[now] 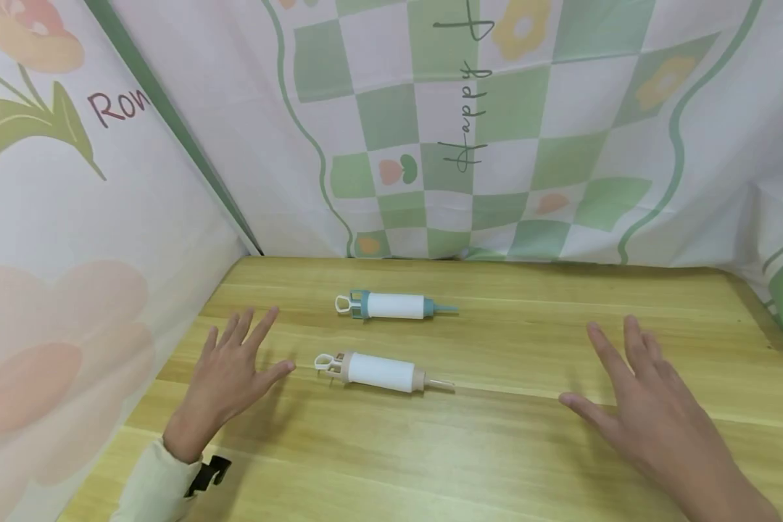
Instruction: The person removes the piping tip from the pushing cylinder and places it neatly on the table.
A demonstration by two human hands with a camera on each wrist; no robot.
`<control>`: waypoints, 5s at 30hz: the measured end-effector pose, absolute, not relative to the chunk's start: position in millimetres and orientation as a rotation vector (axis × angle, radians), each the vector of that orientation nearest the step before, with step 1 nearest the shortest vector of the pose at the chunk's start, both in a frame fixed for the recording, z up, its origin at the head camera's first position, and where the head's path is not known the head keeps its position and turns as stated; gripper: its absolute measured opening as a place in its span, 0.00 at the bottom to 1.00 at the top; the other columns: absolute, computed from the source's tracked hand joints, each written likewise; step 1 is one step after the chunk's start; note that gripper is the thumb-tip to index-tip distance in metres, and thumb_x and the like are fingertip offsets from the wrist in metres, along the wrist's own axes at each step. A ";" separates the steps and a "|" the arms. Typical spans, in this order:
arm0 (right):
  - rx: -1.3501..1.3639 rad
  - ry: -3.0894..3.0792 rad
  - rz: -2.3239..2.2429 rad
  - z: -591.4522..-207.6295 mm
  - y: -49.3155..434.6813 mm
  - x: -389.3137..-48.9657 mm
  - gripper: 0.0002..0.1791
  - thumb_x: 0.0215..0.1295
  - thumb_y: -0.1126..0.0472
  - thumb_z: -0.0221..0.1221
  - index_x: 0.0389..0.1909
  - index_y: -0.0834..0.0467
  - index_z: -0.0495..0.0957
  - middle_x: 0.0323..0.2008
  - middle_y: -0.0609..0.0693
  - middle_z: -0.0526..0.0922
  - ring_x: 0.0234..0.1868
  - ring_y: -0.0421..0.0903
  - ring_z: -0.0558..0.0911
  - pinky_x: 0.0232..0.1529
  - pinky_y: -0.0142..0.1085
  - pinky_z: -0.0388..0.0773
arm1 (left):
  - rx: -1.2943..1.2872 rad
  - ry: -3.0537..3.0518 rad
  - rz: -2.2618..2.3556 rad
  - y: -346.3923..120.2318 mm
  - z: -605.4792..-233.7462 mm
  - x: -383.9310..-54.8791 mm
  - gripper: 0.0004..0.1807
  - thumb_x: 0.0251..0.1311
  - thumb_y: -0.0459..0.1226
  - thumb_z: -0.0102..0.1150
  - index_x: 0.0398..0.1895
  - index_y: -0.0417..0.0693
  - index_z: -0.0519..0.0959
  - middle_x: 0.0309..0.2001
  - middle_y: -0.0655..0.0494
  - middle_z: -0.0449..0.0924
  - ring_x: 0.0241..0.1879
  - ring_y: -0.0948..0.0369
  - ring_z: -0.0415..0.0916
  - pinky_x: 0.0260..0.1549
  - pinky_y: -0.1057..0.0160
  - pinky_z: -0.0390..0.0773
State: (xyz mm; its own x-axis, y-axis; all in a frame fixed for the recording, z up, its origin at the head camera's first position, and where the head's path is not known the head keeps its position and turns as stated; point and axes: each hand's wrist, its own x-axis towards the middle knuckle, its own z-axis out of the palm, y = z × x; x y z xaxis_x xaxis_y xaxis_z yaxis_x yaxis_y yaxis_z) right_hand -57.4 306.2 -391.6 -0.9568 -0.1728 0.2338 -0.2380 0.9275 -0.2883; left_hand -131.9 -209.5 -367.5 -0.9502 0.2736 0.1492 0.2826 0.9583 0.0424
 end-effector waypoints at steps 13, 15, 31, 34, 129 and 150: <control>0.265 -2.948 0.546 -389.6 293.0 -63.7 0.54 0.65 0.42 0.65 0.80 0.57 0.43 0.71 0.75 0.55 0.55 0.82 0.66 0.44 0.76 0.64 | -0.481 -2.890 -0.174 -207.2 -377.3 -141.7 0.50 0.58 0.66 0.59 0.77 0.50 0.59 0.66 0.30 0.66 0.63 0.35 0.67 0.62 0.31 0.60; 0.284 -2.928 0.557 -389.5 291.1 -65.8 0.53 0.65 0.43 0.65 0.79 0.59 0.45 0.67 0.75 0.61 0.55 0.81 0.67 0.45 0.74 0.66 | -0.499 -2.864 -0.188 -207.2 -378.4 -142.5 0.50 0.57 0.66 0.60 0.76 0.49 0.61 0.65 0.30 0.68 0.61 0.35 0.69 0.60 0.31 0.63; 0.339 -2.792 0.789 -390.5 266.9 -75.6 0.42 0.62 0.51 0.69 0.70 0.67 0.63 0.59 0.72 0.73 0.48 0.73 0.77 0.40 0.68 0.73 | -0.582 -2.863 -0.459 -209.7 -389.3 -146.5 0.49 0.56 0.59 0.67 0.75 0.45 0.62 0.64 0.29 0.68 0.56 0.33 0.73 0.51 0.34 0.74; 0.349 -2.783 0.846 -392.9 261.8 -76.8 0.42 0.62 0.51 0.69 0.71 0.66 0.63 0.61 0.72 0.71 0.49 0.74 0.76 0.41 0.69 0.73 | -0.567 -2.910 -0.601 -209.7 -389.5 -145.2 0.48 0.57 0.56 0.68 0.76 0.46 0.60 0.67 0.31 0.66 0.58 0.34 0.71 0.50 0.33 0.74; 0.232 -2.675 1.880 -428.1 179.2 -90.4 0.35 0.66 0.58 0.66 0.69 0.64 0.64 0.63 0.67 0.70 0.61 0.64 0.74 0.53 0.43 0.79 | -0.835 -2.897 -1.636 -171.1 -433.2 -174.0 0.43 0.48 0.31 0.76 0.69 0.43 0.67 0.63 0.43 0.70 0.59 0.49 0.69 0.60 0.44 0.68; 0.205 -2.753 1.735 -433.8 160.3 -96.8 0.37 0.63 0.57 0.68 0.70 0.62 0.64 0.60 0.65 0.71 0.55 0.59 0.75 0.50 0.48 0.77 | -0.778 -2.857 -1.711 -168.1 -435.7 -171.8 0.39 0.50 0.32 0.76 0.67 0.45 0.69 0.64 0.43 0.71 0.62 0.46 0.68 0.61 0.42 0.68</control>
